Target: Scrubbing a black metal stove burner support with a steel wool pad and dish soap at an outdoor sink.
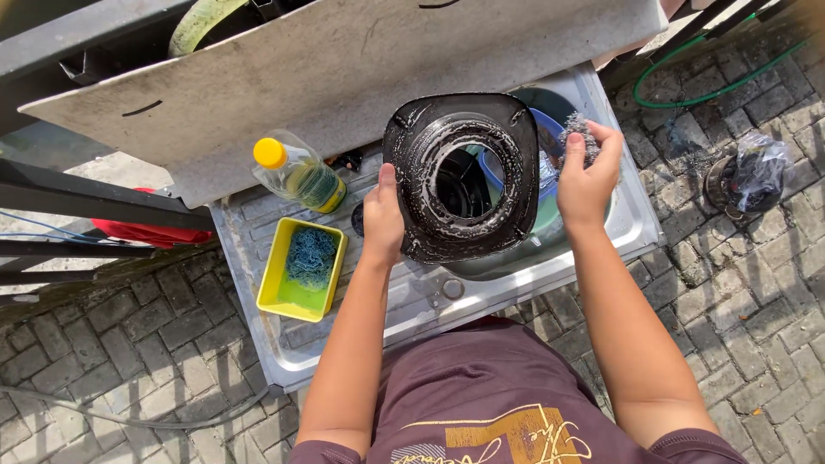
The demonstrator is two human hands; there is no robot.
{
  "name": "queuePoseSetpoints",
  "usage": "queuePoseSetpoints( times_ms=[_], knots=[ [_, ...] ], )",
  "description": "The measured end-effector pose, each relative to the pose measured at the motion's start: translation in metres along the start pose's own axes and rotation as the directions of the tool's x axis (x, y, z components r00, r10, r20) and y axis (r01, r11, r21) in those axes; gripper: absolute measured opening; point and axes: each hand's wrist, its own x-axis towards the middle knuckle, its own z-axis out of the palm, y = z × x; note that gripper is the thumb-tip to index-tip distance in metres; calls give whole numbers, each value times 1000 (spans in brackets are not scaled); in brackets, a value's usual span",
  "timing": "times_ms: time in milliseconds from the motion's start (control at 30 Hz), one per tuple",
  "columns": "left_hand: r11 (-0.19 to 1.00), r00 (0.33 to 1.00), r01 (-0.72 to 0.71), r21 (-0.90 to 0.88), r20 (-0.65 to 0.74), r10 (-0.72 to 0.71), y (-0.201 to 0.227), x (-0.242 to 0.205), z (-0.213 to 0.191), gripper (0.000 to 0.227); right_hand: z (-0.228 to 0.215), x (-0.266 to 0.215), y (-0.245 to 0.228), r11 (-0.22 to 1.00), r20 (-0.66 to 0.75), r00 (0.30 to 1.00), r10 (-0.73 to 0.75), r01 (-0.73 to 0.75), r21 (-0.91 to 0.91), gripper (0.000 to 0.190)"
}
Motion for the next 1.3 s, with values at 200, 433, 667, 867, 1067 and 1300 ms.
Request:
queuePoseSetpoints(
  times_ms=[200, 433, 667, 867, 1067, 1300],
  knots=[
    [990, 994, 94, -105, -40, -98, 16, 16, 9, 67, -32, 1, -78, 314, 782, 622, 35, -750, 582, 78],
    [902, 967, 239, 360, -6, -254, -10, 70, 26, 75, -58, 18, -49, 568, 559, 829, -7, -457, 684, 49],
    [630, 963, 146, 762, 36, -266, -82, 83, 25, 59, -38, 10, -21, 893, 354, 891, -285, 381, -239, 52],
    [540, 994, -48, 840, 92, -56, -103, 59, 20, 38, -9, -22, 36, 690, 534, 807, -252, 537, -486, 64],
    [633, 988, -139, 761, 64, 140, -61, 23, 3, 29, 7, -19, 3, 751, 542, 840, -16, 368, -549, 71],
    [816, 974, 173, 551, -216, -61, 6, -22, -69, 33, 80, -51, -110, 986, 783, 608, -130, 159, 40, 53]
  ],
)
